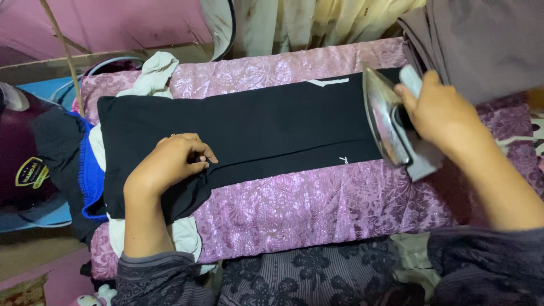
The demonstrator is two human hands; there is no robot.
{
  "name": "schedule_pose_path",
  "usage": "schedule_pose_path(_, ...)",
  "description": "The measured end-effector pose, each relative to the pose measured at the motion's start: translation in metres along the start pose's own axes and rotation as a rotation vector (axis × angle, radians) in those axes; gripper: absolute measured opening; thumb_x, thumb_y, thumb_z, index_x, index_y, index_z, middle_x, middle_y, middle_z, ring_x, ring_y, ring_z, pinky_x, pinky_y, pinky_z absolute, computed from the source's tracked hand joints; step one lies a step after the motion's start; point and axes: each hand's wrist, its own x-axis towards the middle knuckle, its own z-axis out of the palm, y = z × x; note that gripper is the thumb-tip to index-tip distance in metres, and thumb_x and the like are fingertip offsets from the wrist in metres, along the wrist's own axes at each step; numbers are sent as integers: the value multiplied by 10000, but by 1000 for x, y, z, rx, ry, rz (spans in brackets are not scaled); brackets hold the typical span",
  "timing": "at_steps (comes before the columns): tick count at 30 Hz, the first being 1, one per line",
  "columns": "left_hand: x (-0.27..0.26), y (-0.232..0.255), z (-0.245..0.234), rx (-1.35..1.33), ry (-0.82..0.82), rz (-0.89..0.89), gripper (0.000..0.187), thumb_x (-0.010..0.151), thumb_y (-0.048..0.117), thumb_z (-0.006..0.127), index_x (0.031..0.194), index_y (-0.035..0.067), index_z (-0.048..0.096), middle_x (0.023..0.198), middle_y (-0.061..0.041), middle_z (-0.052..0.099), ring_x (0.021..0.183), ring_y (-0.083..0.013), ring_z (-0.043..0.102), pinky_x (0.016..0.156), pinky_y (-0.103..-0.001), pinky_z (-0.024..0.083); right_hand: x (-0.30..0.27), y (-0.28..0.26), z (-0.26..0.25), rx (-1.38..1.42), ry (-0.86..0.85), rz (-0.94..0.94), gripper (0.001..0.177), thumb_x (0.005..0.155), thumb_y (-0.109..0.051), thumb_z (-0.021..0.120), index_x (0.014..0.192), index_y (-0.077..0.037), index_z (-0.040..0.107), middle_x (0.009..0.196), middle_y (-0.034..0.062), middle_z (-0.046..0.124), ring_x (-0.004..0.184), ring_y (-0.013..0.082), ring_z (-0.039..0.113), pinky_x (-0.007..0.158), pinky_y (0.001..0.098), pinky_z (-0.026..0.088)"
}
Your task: The recorder irons a black t-shirt on a patterned ironing board and then folds it carefully.
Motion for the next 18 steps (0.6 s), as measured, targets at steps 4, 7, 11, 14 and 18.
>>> schedule_pose_path(4,1,-4,0,22,9,28,204,757,24,753,927,123,806,860,-79,714,806,-205,744,725,-337,583,-26,11,-5,31,-124,90,640,1096,-539,485,1229,87,492,956,434,663,907,614,652,815,640,528)
schedule_pose_path(7,1,-8,2,31,7,31,204,753,31,760,930,121,804,854,-78,719,809,-211,743,734,-339,583,-26,14,-2,11,-98,128,644,1098,-543,479,1220,88,493,964,434,663,912,617,650,814,646,526)
schedule_pose_path(11,2,-8,3,33,15,65,196,749,31,760,922,111,805,862,-79,718,816,-221,740,742,-348,576,1,17,9,4,-8,142,663,1119,-551,482,1227,103,491,1000,429,658,919,609,649,795,646,526)
schedule_pose_path(14,2,-9,4,51,20,50,218,732,33,768,926,121,816,850,-81,718,826,-226,728,742,-350,575,29,20,18,27,25,179,675,1116,-543,496,1253,118,484,1047,429,652,947,605,643,817,641,513)
schedule_pose_path(18,2,-7,2,42,-19,42,190,768,43,754,932,127,802,866,-72,714,817,-206,746,744,-337,585,30,22,20,58,52,233,687,1106,-530,509,1277,135,472,1081,426,649,981,600,639,845,631,506)
